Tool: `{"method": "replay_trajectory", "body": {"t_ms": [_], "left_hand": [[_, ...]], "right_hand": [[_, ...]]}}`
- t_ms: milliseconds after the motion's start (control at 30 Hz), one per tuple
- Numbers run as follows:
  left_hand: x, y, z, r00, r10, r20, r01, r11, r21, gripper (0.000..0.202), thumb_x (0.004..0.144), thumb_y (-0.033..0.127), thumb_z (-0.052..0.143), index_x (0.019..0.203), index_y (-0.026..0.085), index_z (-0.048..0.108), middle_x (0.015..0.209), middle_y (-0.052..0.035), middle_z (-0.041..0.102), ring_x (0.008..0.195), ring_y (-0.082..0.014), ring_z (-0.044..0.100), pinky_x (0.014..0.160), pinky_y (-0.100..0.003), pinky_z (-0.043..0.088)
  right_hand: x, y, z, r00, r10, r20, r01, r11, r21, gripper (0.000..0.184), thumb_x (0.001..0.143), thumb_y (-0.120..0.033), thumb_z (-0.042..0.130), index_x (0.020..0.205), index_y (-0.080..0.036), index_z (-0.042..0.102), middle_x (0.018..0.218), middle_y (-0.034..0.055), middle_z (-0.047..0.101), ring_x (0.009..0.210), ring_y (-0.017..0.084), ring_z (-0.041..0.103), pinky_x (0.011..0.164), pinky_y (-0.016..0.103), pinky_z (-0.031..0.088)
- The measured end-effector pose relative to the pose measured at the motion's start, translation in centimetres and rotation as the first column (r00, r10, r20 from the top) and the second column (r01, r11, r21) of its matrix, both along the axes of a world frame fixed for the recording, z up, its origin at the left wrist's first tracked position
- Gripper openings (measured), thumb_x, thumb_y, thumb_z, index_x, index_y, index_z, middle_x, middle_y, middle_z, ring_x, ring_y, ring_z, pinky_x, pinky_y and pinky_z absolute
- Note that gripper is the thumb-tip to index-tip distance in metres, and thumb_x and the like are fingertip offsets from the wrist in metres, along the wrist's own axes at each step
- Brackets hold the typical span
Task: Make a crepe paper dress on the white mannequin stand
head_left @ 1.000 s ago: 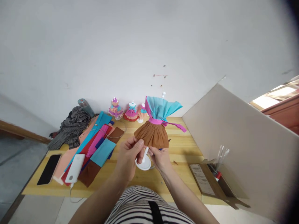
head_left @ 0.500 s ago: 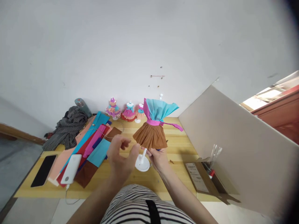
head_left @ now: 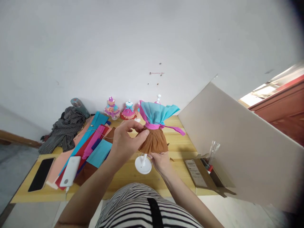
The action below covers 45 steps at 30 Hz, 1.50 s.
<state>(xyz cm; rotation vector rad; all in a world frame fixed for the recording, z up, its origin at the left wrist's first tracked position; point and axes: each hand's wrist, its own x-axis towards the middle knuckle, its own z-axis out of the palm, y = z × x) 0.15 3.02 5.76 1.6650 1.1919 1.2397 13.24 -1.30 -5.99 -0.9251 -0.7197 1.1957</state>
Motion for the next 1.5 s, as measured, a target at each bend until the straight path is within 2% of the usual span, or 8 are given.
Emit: {"method": "replay_trajectory", "body": {"t_ms": [167,367,533,733,967,1067,1367,1500], "left_hand": [[-0.3,0.5,0.8,0.993,-0.029,0.111,0.045,0.988,-0.148,0.015,0.07,0.034,0.071,0.072,0.02,0.067,0.074,-0.0018,0.068,0.07,-0.0165,0.06,0.063,-0.027,0.042],[-0.3,1.6,0.4,0.992,-0.04,0.121,0.065,0.975,-0.212,0.019,0.065,0.035,0.074,0.066,0.018,0.065,0.069,-0.0012,0.064,0.066,-0.0157,0.056,0.061,-0.027,0.041],[-1.6,2.0,0.1,0.987,-0.072,0.14,0.101,0.971,-0.215,0.028,0.07,0.042,0.07,0.077,0.016,0.068,0.076,-0.0029,0.065,0.068,-0.0153,0.056,0.061,-0.026,0.042],[-1.9,1.8,-0.4,0.994,-0.009,0.113,0.035,0.972,-0.231,0.027,0.059,0.038,0.079,0.072,0.016,0.07,0.07,-0.0012,0.065,0.062,-0.0142,0.055,0.06,-0.026,0.042],[-3.1,2.1,-1.0,0.962,-0.108,0.253,0.182,0.939,-0.293,0.033,0.063,0.045,0.076,0.079,0.015,0.072,0.077,-0.0035,0.069,0.066,-0.0159,0.059,0.062,-0.027,0.045],[-3.7,1.8,-1.1,0.964,-0.079,0.256,0.143,0.96,-0.241,0.034,0.069,0.047,0.072,0.082,0.016,0.072,0.078,-0.004,0.069,0.07,-0.0159,0.06,0.068,-0.027,0.047],[-3.2,0.5,-1.2,0.979,0.035,0.199,0.017,0.967,-0.255,0.033,0.056,0.036,0.08,0.081,0.017,0.071,0.082,-0.0056,0.068,0.077,-0.0187,0.06,0.069,-0.028,0.049],[-2.5,0.4,-0.6,0.977,0.049,0.209,0.019,0.951,-0.309,0.03,0.053,0.033,0.081,0.076,0.017,0.071,0.077,-0.0047,0.069,0.075,-0.0198,0.062,0.068,-0.029,0.049]], "right_hand": [[0.2,0.0,-1.0,0.998,0.016,0.056,-0.016,1.0,0.01,0.035,0.058,-0.036,0.082,0.052,-0.018,0.053,0.044,-0.0052,0.048,0.041,0.007,0.035,0.041,0.022,0.031],[0.1,0.2,-1.6,0.992,0.037,0.121,-0.041,0.999,0.035,0.028,0.065,-0.04,0.079,0.061,-0.019,0.061,0.049,-0.0023,0.053,0.047,0.011,0.043,0.046,0.025,0.037],[-0.1,0.3,0.1,0.981,0.045,0.191,-0.059,0.996,0.07,0.03,0.065,-0.042,0.079,0.057,-0.017,0.063,0.048,-0.0016,0.053,0.045,0.01,0.04,0.044,0.024,0.033],[-0.1,0.2,2.8,0.955,0.072,0.287,-0.107,0.989,0.105,0.028,0.069,-0.038,0.075,0.053,-0.018,0.065,0.046,-0.0027,0.049,0.045,0.01,0.039,0.046,0.024,0.035],[-0.2,0.3,2.8,0.934,0.036,0.356,-0.102,0.98,0.171,0.033,0.07,-0.037,0.073,0.049,-0.019,0.055,0.047,-0.0042,0.043,0.047,0.01,0.033,0.045,0.023,0.03],[-0.1,0.3,2.6,0.921,-0.001,0.389,-0.079,0.979,0.19,0.027,0.074,-0.033,0.07,0.054,-0.019,0.058,0.052,-0.003,0.046,0.051,0.011,0.036,0.048,0.024,0.03],[0.1,0.2,2.7,0.817,-0.078,0.572,-0.095,0.959,0.266,0.015,0.078,-0.019,0.062,0.063,-0.019,0.064,0.057,-0.0023,0.051,0.055,0.012,0.043,0.054,0.025,0.033],[0.1,0.2,2.6,0.859,-0.004,0.512,-0.12,0.97,0.21,0.017,0.076,-0.023,0.068,0.059,-0.019,0.063,0.055,-0.0028,0.05,0.054,0.012,0.041,0.053,0.025,0.032]]}}
